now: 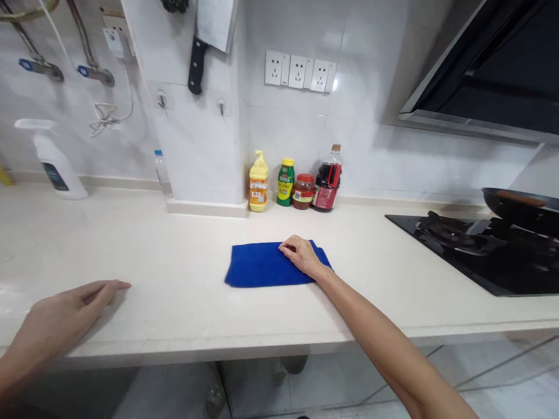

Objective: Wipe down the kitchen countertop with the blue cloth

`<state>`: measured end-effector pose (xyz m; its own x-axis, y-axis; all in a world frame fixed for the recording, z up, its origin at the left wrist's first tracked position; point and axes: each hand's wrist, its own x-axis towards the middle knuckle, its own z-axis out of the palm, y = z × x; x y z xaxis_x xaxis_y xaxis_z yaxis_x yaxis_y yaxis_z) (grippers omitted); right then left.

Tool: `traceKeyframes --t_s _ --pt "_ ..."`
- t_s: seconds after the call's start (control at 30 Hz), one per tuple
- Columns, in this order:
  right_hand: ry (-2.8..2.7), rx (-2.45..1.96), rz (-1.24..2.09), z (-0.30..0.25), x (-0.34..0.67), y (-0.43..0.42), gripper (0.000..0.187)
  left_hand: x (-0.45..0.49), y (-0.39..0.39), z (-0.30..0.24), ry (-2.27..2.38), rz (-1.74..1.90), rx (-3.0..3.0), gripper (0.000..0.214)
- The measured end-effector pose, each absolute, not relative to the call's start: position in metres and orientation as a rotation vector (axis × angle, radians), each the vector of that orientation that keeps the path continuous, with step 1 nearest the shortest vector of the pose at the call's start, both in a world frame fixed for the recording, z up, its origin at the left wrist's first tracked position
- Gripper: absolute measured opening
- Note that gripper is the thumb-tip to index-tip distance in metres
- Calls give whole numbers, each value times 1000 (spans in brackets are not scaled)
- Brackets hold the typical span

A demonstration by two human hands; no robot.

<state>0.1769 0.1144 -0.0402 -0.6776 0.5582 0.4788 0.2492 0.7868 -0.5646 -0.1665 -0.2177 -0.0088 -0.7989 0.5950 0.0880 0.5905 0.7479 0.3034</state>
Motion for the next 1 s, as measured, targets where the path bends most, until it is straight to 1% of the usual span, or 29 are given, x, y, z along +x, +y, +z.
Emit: traceKeyframes --t_s 0.27,0.53,0.63,0.87,1.0 --pt "-2345 -639 632 -39 172 120 15 -170 -216 -12 2934 505 992 54" --pt "-2401 -594 549 -38 171 120 11 -168 -219 -15 2928 560 1055 52" --pt "-2330 -666 645 -41 170 122 13 -167 -218 -14 2928 570 1035 52" --pt "-2155 -789 990 -43 170 128 23 -167 -219 -12 2941 524 996 55" --pt "-2047 -832 1080 -42 170 128 29 -169 -220 -13 2918 510 1051 59"
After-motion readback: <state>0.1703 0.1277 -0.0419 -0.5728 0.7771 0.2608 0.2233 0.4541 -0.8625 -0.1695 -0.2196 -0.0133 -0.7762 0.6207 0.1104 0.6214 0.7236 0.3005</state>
